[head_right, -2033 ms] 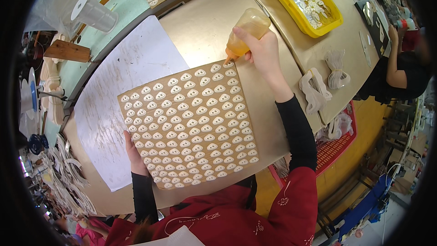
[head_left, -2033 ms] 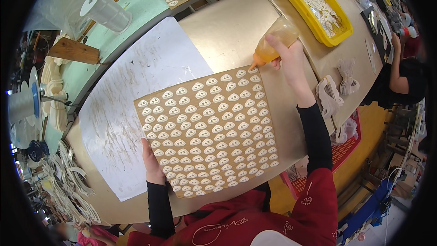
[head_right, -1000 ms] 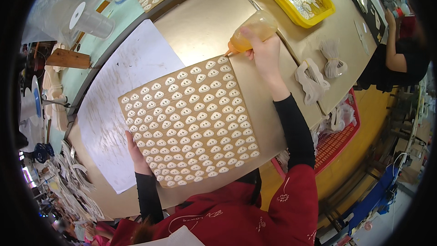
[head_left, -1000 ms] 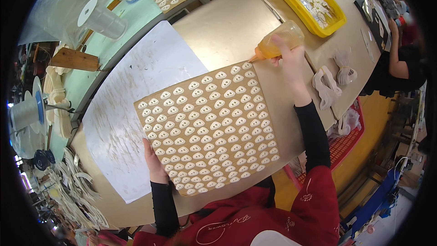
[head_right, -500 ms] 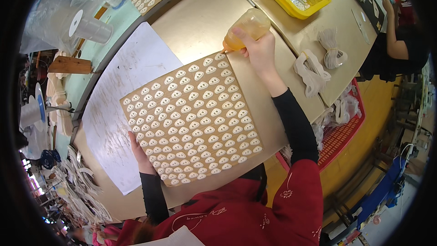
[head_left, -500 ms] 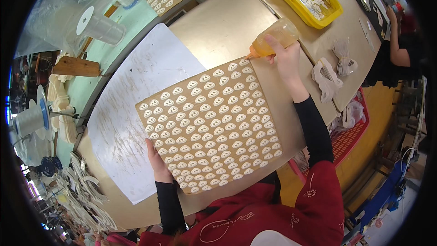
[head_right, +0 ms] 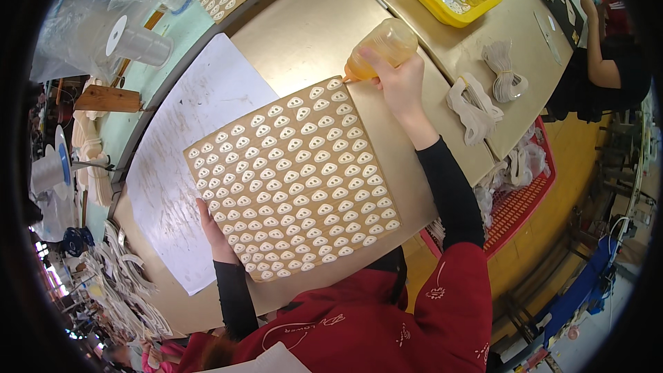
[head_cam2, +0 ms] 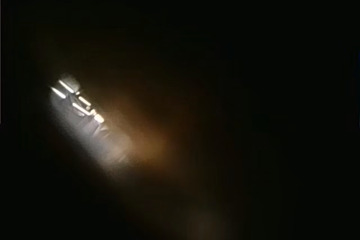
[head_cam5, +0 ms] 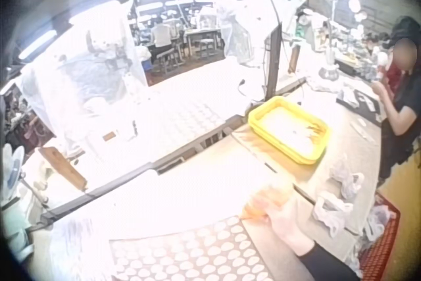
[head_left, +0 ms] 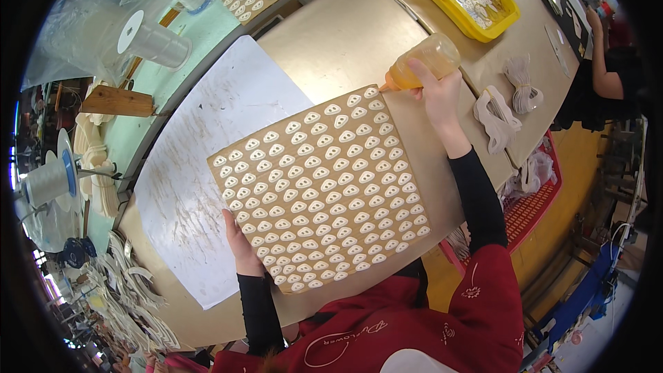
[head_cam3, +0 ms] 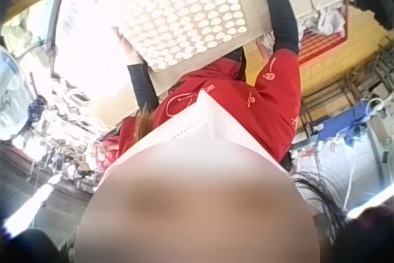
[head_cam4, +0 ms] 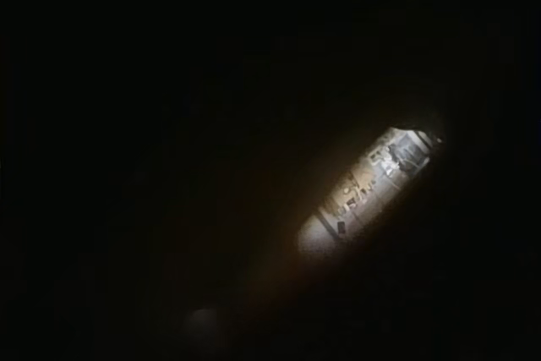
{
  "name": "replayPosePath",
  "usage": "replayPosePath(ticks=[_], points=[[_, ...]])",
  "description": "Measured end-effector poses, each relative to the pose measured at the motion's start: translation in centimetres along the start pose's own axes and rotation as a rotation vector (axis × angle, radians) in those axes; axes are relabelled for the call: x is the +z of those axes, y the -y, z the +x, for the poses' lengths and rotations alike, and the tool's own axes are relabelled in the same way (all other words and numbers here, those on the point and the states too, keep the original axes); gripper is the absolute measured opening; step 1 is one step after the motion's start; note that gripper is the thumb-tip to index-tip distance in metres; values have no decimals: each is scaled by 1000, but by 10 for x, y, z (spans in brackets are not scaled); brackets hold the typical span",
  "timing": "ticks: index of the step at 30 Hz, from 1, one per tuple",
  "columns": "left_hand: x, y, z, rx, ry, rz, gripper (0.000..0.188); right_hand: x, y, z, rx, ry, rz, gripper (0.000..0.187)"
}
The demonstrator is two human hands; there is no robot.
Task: The person uses a squeeze bottle to apply a small amount of yellowish liquid onto each of many small white decorative pieces arranged on a cardboard sheet. The person then picks up a handful of white fabric scraps from a red basket and places them on the table.
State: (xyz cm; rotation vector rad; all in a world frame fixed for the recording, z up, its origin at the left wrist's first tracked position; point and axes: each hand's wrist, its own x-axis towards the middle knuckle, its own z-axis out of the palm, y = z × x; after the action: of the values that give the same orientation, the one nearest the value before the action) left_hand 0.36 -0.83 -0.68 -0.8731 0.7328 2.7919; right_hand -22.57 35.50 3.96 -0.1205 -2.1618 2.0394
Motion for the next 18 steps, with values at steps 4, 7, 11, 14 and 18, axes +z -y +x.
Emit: replayPosePath(ticks=[4, 7, 11, 14, 18], points=[[1, 0, 0, 9, -2, -5, 68, 0, 0, -5, -6, -3, 37, 29], [1, 0, 0, 18, -10, -4, 67, 3, -1, -10, -23, 2, 59, 31], [1, 0, 0, 15, -9, 0, 67, 5, -2, -13, -42, -6, 64, 32], [1, 0, -1, 4, -7, -5, 67, -1, -1, -9, -29, -13, 0, 32], [-1, -1, -1, 1, 11, -5, 67, -1, 0, -10, -23, 2, 32, 31]])
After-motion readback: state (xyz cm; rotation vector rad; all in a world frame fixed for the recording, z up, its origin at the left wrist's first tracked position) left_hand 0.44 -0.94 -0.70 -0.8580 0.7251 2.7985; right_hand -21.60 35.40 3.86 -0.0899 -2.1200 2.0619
